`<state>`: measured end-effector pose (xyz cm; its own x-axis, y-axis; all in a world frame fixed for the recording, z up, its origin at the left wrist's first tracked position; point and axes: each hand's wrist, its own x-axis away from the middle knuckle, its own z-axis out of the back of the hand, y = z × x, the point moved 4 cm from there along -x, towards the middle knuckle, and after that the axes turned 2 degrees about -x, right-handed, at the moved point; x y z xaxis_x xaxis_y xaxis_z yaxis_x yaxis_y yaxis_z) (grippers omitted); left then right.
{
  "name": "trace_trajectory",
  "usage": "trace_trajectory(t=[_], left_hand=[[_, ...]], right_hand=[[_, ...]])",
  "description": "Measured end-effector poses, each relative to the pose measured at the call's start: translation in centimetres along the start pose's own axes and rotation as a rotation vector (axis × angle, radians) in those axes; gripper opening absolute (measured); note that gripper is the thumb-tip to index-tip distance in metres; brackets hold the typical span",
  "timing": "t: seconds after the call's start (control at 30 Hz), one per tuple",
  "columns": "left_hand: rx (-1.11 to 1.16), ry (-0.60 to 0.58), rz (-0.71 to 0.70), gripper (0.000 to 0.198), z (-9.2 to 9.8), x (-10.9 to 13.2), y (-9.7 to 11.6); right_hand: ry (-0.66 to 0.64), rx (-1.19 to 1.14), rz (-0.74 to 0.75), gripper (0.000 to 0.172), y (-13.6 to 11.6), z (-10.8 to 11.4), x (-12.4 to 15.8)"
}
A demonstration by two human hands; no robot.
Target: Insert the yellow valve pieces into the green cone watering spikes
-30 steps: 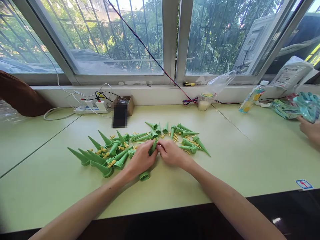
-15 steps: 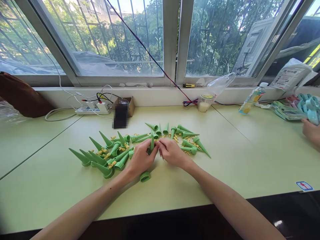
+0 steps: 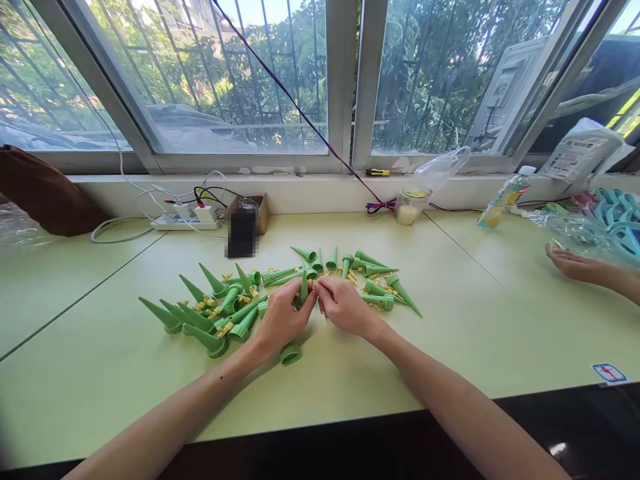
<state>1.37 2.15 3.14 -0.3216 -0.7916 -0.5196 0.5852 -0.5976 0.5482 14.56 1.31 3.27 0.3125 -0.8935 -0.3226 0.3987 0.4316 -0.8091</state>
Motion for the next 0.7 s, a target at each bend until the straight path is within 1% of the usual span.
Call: trace_trajectory(t=[0.27, 0.4, 0.7], left_hand=[[0.047, 0.001, 0.021, 0.022, 0.07, -0.08, -0.08], [0.064, 0.012, 0.035, 0.021, 0.1, -0.15, -0.16], [0.107, -0.004, 0.055, 0.016, 0.03, -0.17, -0.41]], right_hand=[[-0.006, -0.011, -0.001, 0.035, -0.02, 0.07, -0.01], [-0.017, -0.038, 0.0, 0.032, -0.03, 0.1, -0.01], [-0.045, -0.093, -0.008, 0.026, -0.01, 0.08, 0.0]])
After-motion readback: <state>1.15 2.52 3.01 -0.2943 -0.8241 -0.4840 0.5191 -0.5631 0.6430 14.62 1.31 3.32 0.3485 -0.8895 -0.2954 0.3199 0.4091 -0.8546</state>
